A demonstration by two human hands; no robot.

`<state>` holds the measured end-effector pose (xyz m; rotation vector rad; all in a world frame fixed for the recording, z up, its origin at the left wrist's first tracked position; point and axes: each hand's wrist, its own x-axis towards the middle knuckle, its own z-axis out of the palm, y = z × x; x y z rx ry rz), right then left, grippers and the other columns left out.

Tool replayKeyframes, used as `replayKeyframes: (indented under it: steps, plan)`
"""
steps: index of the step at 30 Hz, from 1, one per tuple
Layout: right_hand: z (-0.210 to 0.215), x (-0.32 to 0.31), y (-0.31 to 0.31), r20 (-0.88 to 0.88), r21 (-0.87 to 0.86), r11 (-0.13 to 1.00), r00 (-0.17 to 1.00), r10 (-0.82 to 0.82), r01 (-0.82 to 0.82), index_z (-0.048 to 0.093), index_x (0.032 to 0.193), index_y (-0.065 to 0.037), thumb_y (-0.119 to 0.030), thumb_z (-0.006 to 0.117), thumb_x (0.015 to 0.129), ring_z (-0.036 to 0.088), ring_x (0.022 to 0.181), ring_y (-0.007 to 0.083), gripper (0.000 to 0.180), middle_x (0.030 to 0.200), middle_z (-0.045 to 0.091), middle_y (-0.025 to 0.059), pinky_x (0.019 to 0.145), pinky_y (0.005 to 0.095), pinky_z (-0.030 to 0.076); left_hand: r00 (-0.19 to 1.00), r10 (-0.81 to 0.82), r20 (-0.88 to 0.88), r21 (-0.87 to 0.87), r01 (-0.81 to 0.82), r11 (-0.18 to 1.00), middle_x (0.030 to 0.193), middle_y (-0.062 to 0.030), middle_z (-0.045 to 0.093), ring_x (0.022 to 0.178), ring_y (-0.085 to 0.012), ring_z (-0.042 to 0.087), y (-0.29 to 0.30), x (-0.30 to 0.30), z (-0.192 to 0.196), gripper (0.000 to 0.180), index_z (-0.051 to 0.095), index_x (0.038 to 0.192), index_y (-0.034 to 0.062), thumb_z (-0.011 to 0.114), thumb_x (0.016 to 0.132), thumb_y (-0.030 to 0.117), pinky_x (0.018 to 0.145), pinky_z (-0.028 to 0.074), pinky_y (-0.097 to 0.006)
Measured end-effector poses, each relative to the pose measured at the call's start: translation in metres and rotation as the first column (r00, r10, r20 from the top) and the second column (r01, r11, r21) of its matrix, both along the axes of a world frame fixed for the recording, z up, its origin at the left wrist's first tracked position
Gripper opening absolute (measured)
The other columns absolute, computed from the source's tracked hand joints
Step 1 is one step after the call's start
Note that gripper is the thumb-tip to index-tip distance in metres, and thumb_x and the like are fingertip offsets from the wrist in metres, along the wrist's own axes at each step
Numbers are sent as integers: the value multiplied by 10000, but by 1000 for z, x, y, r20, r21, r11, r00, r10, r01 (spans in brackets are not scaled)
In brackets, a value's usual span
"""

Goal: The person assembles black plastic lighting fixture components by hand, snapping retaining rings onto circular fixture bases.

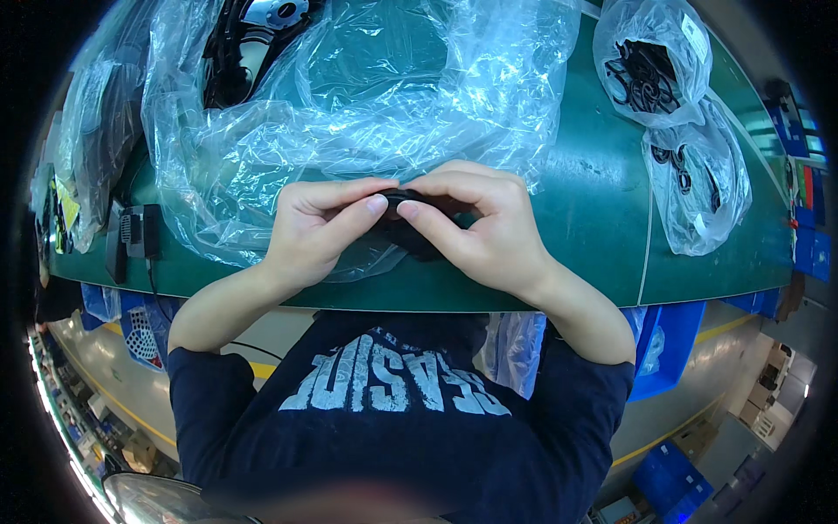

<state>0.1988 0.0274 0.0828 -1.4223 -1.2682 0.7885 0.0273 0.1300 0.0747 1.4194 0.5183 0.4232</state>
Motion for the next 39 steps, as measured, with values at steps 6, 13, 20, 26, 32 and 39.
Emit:
replayKeyframes:
  steps: [6, 13, 20, 26, 32, 39]
  plan:
    - [-4, 1, -1, 92, 83, 995, 995, 41, -49, 670, 839, 28, -23, 678, 748, 617, 652, 155, 105, 763, 651, 117, 578, 241, 475, 997, 37, 68, 310, -56, 949, 756, -102, 688, 643, -84, 621, 2, 2, -4, 173, 685, 927, -19, 653, 785, 74, 568, 482, -208]
    - [1, 1, -6, 89, 39, 996, 993, 76, -79, 670, 846, 28, -38, 663, 769, 615, 644, 140, 102, 743, 652, 108, 583, 234, 472, 999, 21, 43, 244, -31, 969, 748, -101, 686, 658, -96, 635, -4, 3, 0, 167, 682, 918, -37, 645, 794, 68, 587, 494, -205]
    - [-3, 3, -1, -62, -96, 995, 998, 19, -25, 661, 860, 47, -94, 619, 836, 615, 684, 90, 149, 788, 674, 78, 614, 214, 482, 999, -11, 53, -41, 14, 999, 876, -121, 674, 821, -130, 642, 3, 11, -9, 226, 621, 1024, -79, 588, 869, 83, 759, 506, -232]
    - [-5, 1, -2, 196, 49, 999, 980, -25, 15, 661, 842, 23, -91, 635, 803, 620, 623, 159, 124, 744, 650, 111, 568, 253, 475, 999, -29, -20, 317, 34, 948, 805, -104, 688, 742, -117, 648, 6, 11, -7, 190, 668, 959, -35, 609, 841, 102, 681, 512, -228]
    - [-7, -2, 2, 235, 109, 994, 971, -48, 23, 653, 814, 24, -82, 646, 782, 612, 611, 174, 111, 721, 636, 118, 551, 262, 467, 1000, 14, 8, 411, -16, 911, 740, -94, 690, 678, -95, 640, 8, 9, -11, 166, 689, 900, -13, 633, 811, 115, 627, 507, -220]
    - [-5, -11, 2, 32, -84, 996, 999, -29, 32, 657, 813, 23, -82, 636, 807, 588, 614, 85, 108, 722, 656, 73, 552, 225, 453, 999, -7, -43, 295, 19, 955, 778, -102, 685, 735, -109, 638, 6, 2, -5, 182, 676, 928, -47, 597, 855, 100, 685, 502, -230]
